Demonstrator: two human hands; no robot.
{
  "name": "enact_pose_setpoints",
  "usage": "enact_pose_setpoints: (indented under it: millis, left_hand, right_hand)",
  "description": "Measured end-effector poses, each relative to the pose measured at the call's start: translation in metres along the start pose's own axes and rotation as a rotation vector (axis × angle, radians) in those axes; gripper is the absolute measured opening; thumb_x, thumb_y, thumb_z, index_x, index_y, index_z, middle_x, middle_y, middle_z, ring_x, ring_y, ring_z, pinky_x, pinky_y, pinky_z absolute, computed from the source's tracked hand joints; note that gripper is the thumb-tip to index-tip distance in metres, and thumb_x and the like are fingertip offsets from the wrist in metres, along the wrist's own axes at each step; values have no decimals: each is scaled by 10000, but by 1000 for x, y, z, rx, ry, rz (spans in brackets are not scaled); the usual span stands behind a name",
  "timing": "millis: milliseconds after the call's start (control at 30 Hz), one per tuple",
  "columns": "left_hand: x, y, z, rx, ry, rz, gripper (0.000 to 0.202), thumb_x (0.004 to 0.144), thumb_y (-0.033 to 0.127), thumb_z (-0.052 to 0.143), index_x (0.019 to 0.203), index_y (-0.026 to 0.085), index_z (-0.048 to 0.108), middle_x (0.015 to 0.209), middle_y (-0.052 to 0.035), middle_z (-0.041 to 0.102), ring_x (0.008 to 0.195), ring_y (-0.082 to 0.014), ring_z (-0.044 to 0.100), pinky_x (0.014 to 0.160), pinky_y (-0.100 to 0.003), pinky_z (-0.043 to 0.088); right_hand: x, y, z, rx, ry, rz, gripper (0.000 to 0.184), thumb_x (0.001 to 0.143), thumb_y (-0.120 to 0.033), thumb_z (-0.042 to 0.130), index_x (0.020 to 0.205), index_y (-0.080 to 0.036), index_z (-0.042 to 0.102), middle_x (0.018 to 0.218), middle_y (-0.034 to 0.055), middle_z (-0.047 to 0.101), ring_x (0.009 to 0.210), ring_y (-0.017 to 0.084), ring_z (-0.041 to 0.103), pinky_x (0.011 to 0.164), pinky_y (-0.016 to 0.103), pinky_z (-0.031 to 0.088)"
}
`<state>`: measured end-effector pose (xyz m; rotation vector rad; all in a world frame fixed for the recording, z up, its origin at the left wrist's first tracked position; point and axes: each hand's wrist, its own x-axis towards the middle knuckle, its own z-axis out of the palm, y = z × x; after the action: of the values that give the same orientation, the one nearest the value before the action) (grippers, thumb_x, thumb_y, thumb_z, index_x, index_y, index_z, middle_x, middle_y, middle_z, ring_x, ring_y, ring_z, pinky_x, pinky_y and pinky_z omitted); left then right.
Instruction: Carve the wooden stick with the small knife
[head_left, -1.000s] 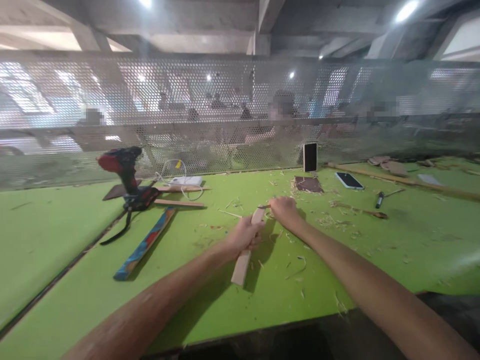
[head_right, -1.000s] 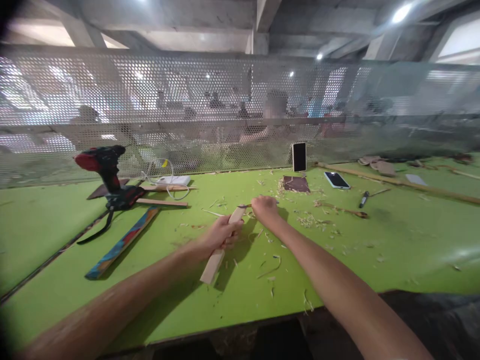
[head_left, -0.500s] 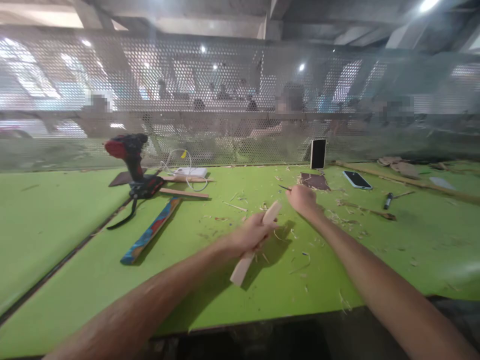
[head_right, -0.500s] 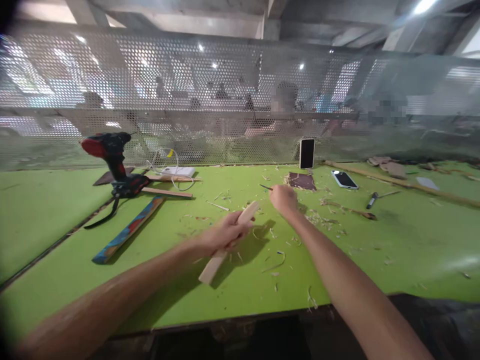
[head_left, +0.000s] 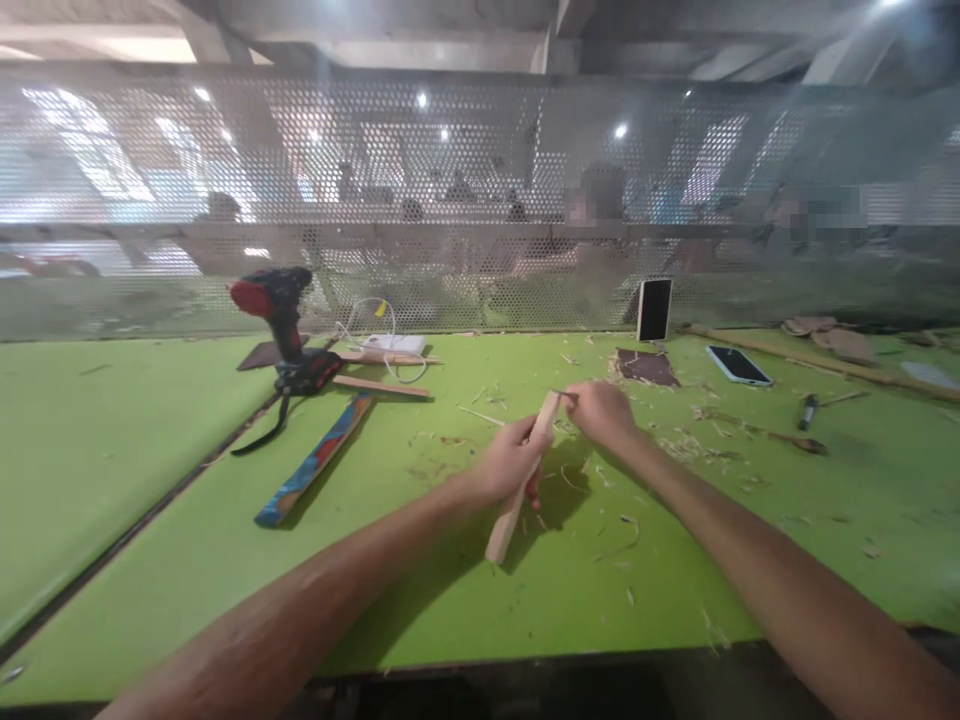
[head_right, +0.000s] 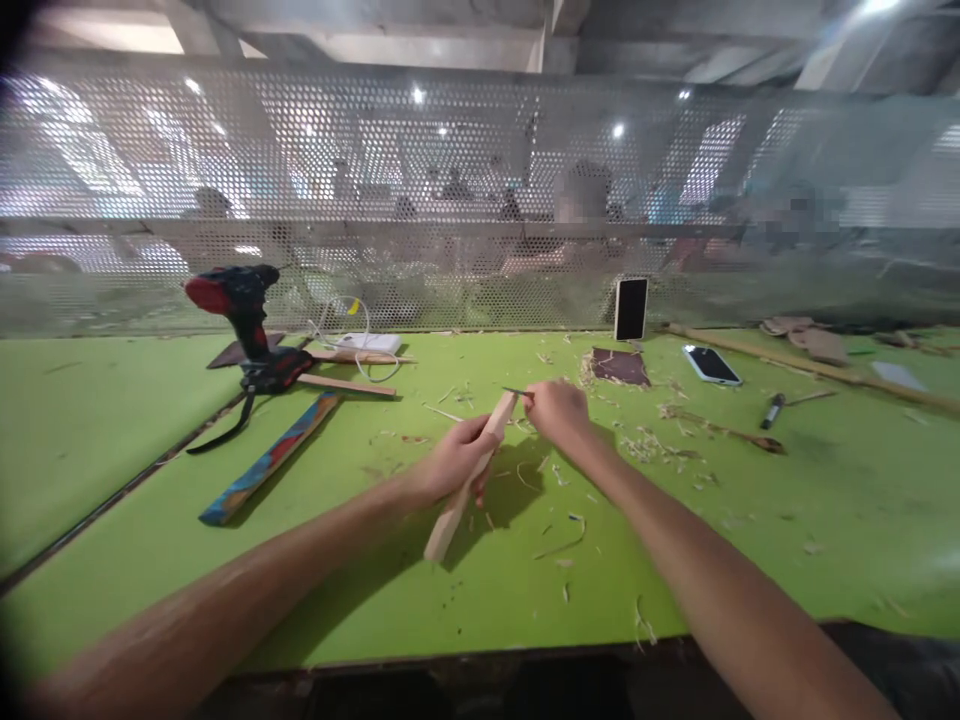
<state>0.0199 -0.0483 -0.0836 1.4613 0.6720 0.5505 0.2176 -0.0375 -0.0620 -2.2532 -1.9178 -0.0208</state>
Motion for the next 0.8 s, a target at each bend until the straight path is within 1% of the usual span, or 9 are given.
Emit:
enact_pose_setpoints:
  millis: [67, 133, 200, 333, 400, 467, 633, 700, 800]
  left_hand:
    - [0, -2, 1, 42, 52, 42, 214, 1047, 316, 472, 1160, 149, 545, 621, 51, 509, 448, -107, 468, 397, -229, 458]
    - [2, -3, 3, 46, 83, 64, 221, 1057, 355, 466, 1114, 158, 547, 595, 67, 485, 422, -97, 430, 378, -221, 413]
    - [3, -4, 4, 48, 102, 64, 221, 1062, 380, 469, 1060, 171, 540, 582, 80, 469, 401, -90, 404, 373, -220, 389]
    - [2, 2, 9, 118, 167, 36, 195, 1068, 348, 473, 1022, 176, 552, 613, 79, 468, 403, -82, 398, 383, -219, 378]
    - [0, 6, 11, 171, 206, 13, 200, 1072, 324, 465, 998, 168, 566, 641, 66, 478, 424, -81, 401, 390, -218, 379]
    - [-1, 9, 12, 198, 232, -10, 218, 1076, 318, 461, 973, 162, 573, 659, 55, 485, 442, -80, 402, 396, -214, 374]
    - [0, 11, 10, 200, 216, -39, 228, 1077, 322, 469, 942, 166, 565, 664, 49, 496, 451, -81, 424, 412, -214, 387]
    - [1, 10, 8, 204, 205, -47, 229, 1077, 322, 465, 942, 166, 565, 655, 50, 493, 452, -85, 422, 414, -220, 394]
    - [1, 9, 5, 210, 193, -52, 238, 1078, 323, 456, 957, 156, 576, 658, 47, 496, 458, -87, 420, 414, -224, 396]
  right_hand:
    - [-6, -11, 0, -7, -13, -29, 402, 1005, -239, 423, 881, -167, 799, 688, 113, 708, 588, 219, 640, 576, 328, 472]
    - [-10, -21, -1, -55, -10, -63, 421, 1019, -306, 432, 842, -183, 794, 701, 123, 713, 621, 229, 654, 594, 327, 477]
    - [-13, -26, -2, -127, -3, -83, 427, 1026, -323, 427, 847, -188, 790, 734, 126, 726, 657, 235, 666, 614, 323, 482]
    - [-11, -25, -3, -192, -22, -57, 358, 993, -211, 443, 931, -164, 792, 729, 127, 722, 689, 257, 686, 640, 344, 502]
    - [-8, -22, -1, -189, -50, -39, 352, 972, -158, 444, 948, -152, 796, 720, 133, 716, 678, 261, 688, 632, 353, 510]
    - [-6, -18, 2, -181, -75, -25, 359, 966, -138, 442, 964, -148, 801, 742, 145, 722, 683, 265, 688, 633, 363, 518]
    - [-1, -12, 7, -148, -105, 1, 331, 972, -159, 481, 1010, -173, 810, 798, 148, 740, 728, 274, 691, 693, 385, 533]
    - [1, -12, 10, -139, -108, 11, 301, 976, -174, 507, 1006, -171, 807, 798, 146, 738, 724, 271, 689, 694, 376, 529]
    - [6, -8, 17, -125, -103, 21, 297, 986, -169, 502, 979, -167, 799, 779, 135, 730, 704, 251, 682, 683, 348, 522]
